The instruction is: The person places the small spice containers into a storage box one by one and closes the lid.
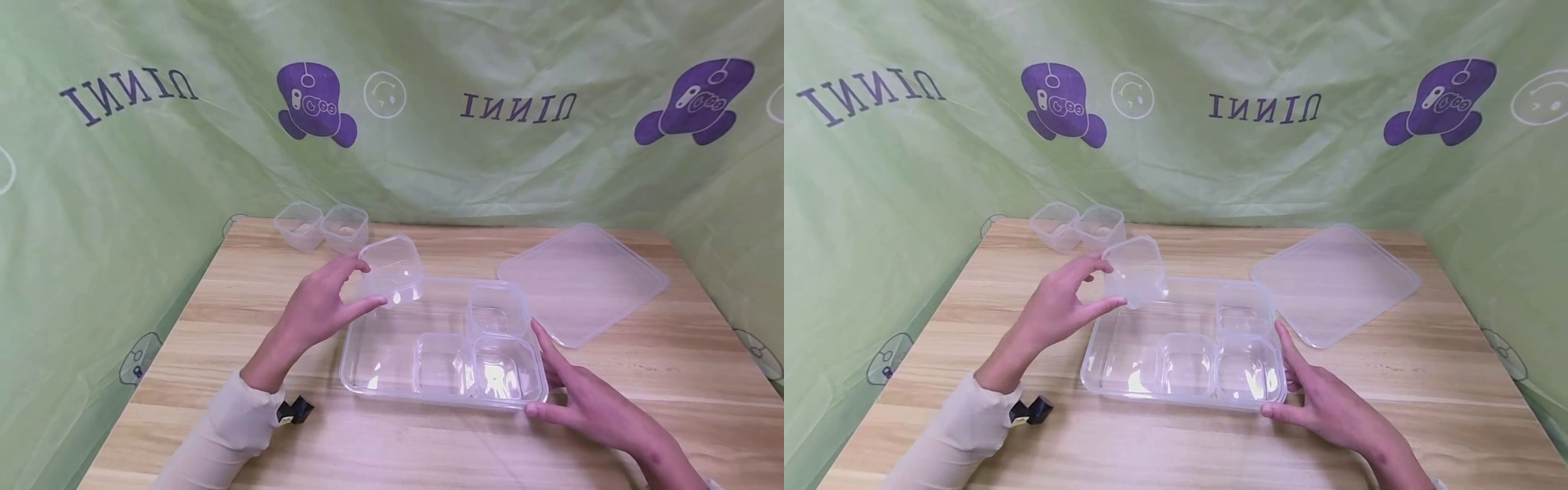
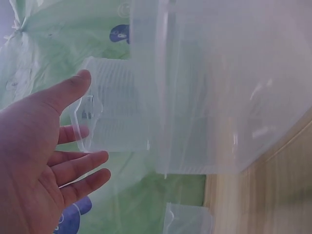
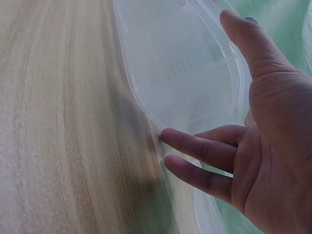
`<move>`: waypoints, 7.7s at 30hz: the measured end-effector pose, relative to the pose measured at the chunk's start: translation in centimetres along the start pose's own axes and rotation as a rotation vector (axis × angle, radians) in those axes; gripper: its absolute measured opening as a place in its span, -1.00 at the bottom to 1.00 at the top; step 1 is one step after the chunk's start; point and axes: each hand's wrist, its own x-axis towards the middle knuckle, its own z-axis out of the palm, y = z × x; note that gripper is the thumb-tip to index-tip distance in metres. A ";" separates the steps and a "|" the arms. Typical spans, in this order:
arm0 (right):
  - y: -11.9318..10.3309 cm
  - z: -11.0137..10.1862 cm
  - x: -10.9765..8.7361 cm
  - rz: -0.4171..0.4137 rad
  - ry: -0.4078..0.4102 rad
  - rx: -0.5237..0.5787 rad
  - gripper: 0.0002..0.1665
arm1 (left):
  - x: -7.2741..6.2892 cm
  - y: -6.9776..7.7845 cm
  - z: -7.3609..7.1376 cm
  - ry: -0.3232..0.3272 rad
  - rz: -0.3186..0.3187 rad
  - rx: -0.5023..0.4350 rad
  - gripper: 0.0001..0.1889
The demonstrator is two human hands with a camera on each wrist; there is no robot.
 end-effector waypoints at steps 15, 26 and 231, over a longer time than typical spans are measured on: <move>0.1 0.1 -0.1 -0.002 0.006 -0.012 0.43 | 0.1 0.6 2.1 -0.017 0.114 0.011 -0.46; -0.1 0.1 -0.1 0.039 0.004 -0.009 0.41 | 0.3 0.9 3.1 -0.096 0.087 0.037 -0.49; 0.4 0.3 0.2 0.062 -0.002 -0.013 0.42 | 0.9 -11.4 0.1 0.098 -0.316 0.159 -0.37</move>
